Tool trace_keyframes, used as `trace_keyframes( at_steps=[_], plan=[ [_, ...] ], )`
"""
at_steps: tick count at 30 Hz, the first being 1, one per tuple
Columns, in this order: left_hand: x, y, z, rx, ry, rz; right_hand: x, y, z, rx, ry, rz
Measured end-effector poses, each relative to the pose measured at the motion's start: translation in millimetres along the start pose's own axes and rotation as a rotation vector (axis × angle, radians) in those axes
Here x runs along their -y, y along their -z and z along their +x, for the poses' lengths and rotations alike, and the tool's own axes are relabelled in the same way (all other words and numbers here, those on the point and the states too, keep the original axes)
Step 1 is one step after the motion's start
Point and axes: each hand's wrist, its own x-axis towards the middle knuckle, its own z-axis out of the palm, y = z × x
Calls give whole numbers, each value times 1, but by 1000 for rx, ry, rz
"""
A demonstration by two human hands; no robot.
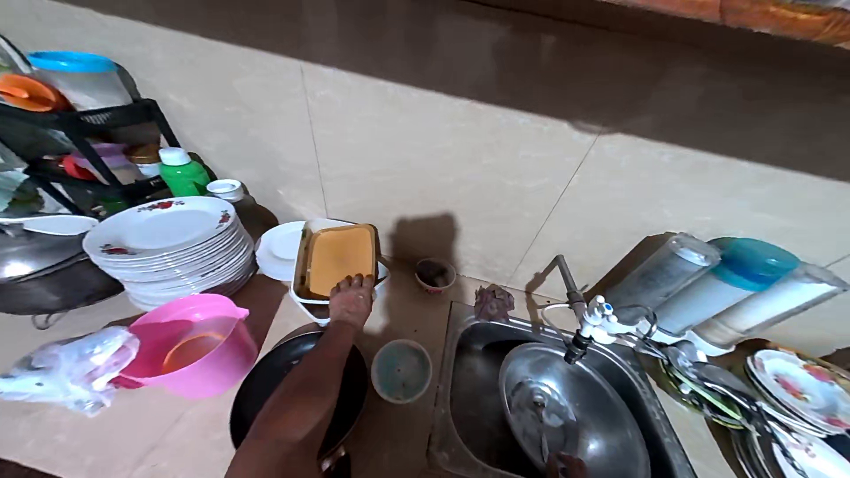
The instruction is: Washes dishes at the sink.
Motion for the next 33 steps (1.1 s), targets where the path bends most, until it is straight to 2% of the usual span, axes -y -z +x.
trace_keyframes(
  at_steps=[2,4,6,8,9,11,12,15,18,20,22,24,25,26,27,29,31,33],
  plan=[
    [-8,9,-7,-16,-89,34,-1,0,-2,3,6,0],
    [-16,17,-19,-116,-212,-11,0,1,-3,7,8,7],
    [-32,25,-35,-356,-351,-232,0,3,-3,32,11,23],
    [-58,39,-52,-517,-375,-616,-2,5,-4,79,24,31],
    [-73,46,-60,-493,-311,-818,-3,4,-5,80,35,35],
    [-96,50,-68,-306,-147,-1073,-3,5,-6,75,56,36],
    [-104,46,-68,-188,-73,-1081,-3,6,-6,63,70,36],
    [-117,27,-71,108,52,-700,-3,5,-8,14,127,41],
    [-137,21,-88,45,25,-659,-3,9,-6,51,141,56],
    [-156,21,-115,-64,-130,-658,-5,9,-6,77,160,107],
    [-177,8,-152,-147,-343,-572,-4,10,-6,135,222,289],
    [-198,-12,-197,-261,-630,-422,3,3,-5,193,376,743],
    [-208,-23,-216,-281,-783,-337,14,4,-6,286,395,991],
    [-215,-35,-231,-258,-925,-263,29,8,-10,362,317,1231],
    [-220,-46,-242,-184,-1035,-224,44,11,-14,383,145,1451],
    [-218,-63,-248,11,-1124,-261,65,21,-17,363,-238,1593],
    [-199,-71,-238,90,-1038,-379,64,22,-11,349,-350,1548],
    [-169,-71,-218,15,-765,-530,54,15,-4,410,-358,1521]
  ],
)
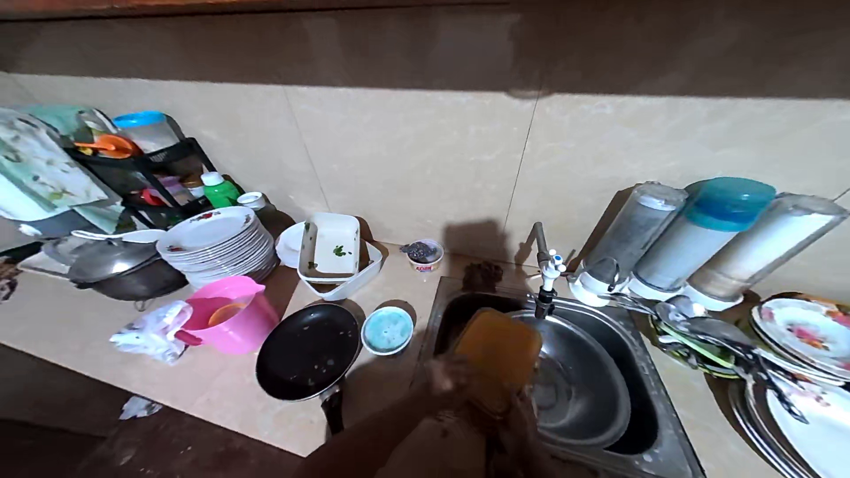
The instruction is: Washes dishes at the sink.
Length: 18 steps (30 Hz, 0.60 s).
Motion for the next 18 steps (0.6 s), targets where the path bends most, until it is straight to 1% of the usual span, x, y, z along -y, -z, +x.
trace_keyframes(
  at_steps=[1,3,4,5,6,7,9,11,13,15,17,18],
  plan=[
    [11,22,4,13,229,-2,-2,4,4,34,-35,-19],
    [48,52,11,-105,537,44,1,10,5,146,-133,-99],
    [67,59,10,-134,640,90,3,10,5,210,-166,-151],
    [84,61,7,-121,718,150,5,9,4,275,-182,-201],
    [97,58,3,-74,766,208,5,8,5,323,-185,-240],
    [105,51,-2,-4,783,287,5,7,7,355,-188,-267],
    [110,38,-4,95,752,441,2,6,12,388,-192,-306],
    [109,35,-2,117,696,472,-2,4,16,398,-171,-392],
    [105,35,-7,74,625,445,-5,4,17,421,-99,-508],
    [108,39,-12,-10,587,382,-6,0,18,417,15,-625],
    [111,48,-10,-108,624,242,-7,-3,14,369,132,-743],
    [107,53,-4,-177,689,121,-8,-5,12,335,159,-797]
  ],
)
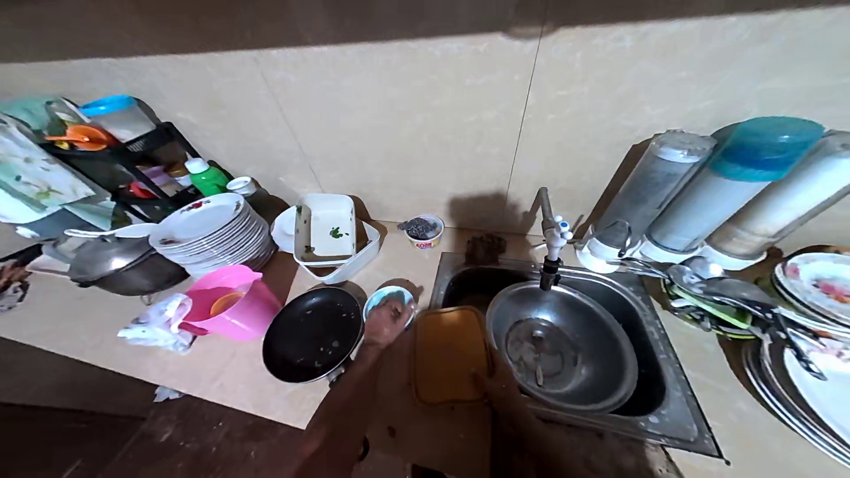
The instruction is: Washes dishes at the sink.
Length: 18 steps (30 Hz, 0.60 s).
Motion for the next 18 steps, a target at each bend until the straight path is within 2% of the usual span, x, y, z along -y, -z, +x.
trace_keyframes(
  at_steps=[2,3,4,5,7,8,9,10,11,13,14,15,16,18],
  plan=[
    [-23,1,-2,-114,72,-272,2,-5,-1,-40,-13,-70],
    [-36,-4,-9,-113,13,-362,4,-6,1,-55,-16,-94],
    [-49,-11,-23,-35,-97,-387,5,-8,3,-67,-11,-121],
    [-59,-23,-42,92,-233,-349,6,-9,4,-80,1,-154],
    [-68,-55,-76,397,-450,-114,5,-8,6,-103,21,-248],
    [-64,-74,-85,451,-559,33,5,-6,8,-96,12,-305],
    [-57,-87,-83,426,-630,147,5,-5,9,-87,-1,-352],
    [-49,-91,-72,391,-621,219,5,-5,10,-85,-13,-369],
    [-42,-87,-57,363,-531,254,5,-7,10,-81,-31,-386],
    [-37,-81,-31,205,-328,267,6,-12,10,-83,-61,-454],
    [-37,-86,-29,119,-288,256,7,-14,9,-90,-77,-493],
    [-42,-92,-37,83,-294,244,8,-15,8,-95,-83,-514],
    [-49,-94,-53,132,-352,190,9,-16,7,-95,-82,-518],
    [-53,-96,-78,277,-583,60,12,-17,8,-78,-90,-528]
  ],
)
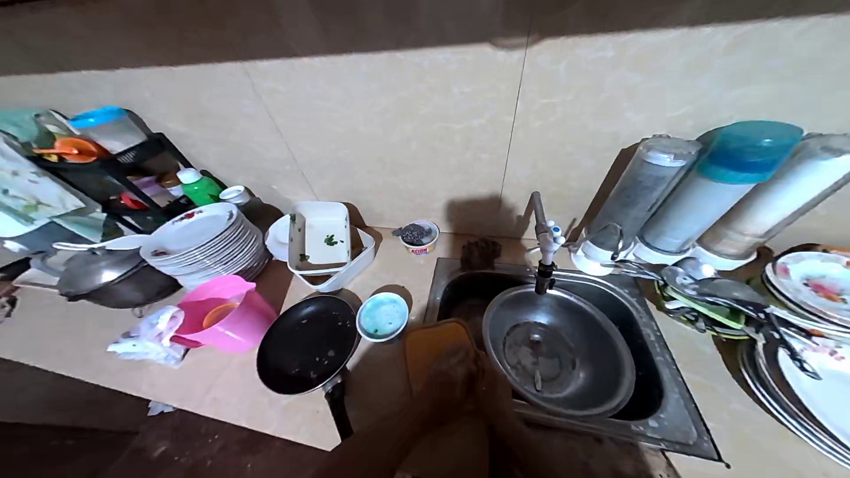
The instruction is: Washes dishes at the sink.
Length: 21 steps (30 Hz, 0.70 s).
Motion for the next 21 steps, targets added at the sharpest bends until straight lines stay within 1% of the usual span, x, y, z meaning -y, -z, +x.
trace_keyframes(
  at_steps=[1,2,3,4,5,6,7,8,9,10,11,12,13,14,15,16,17,19,21],
  plan=[
    [2,1,-2,15,-72,-30,-1,1,2,13,-3,-9],
    [7,9,-4,19,-59,-11,-3,0,2,22,0,-7],
    [7,29,-5,73,53,63,-5,-2,1,27,11,-11],
    [-8,65,10,319,283,219,-5,-1,0,31,23,-9],
    [-5,72,23,353,401,289,-3,-1,-1,32,22,-10],
    [21,42,25,28,309,255,-1,-1,-1,35,10,-20],
    [29,22,31,-90,243,211,1,0,-3,45,-3,-34],
    [17,17,34,-30,223,108,3,0,-4,53,-14,-61],
    [-9,24,38,108,246,19,7,1,-5,70,-29,-96],
    [-27,32,41,223,252,16,10,2,-5,70,-42,-115],
    [-25,27,41,198,209,48,9,3,-6,56,-34,-115],
    [-10,19,39,109,176,102,5,2,-6,47,-20,-101],
    [10,14,38,-4,180,177,2,1,-6,44,-7,-82],
    [28,13,40,-95,228,271,-1,-1,-5,38,5,-71],
    [38,16,43,-107,300,337,-2,-2,-4,29,12,-56],
    [38,17,43,-102,319,367,-3,-3,-3,18,18,-33],
    [30,15,38,-86,278,351,-4,-2,-2,1,20,3],
    [1,13,19,50,132,144,-3,2,1,-10,6,79],
    [-24,13,0,215,27,-79,-5,6,6,-39,9,133]
  ],
)
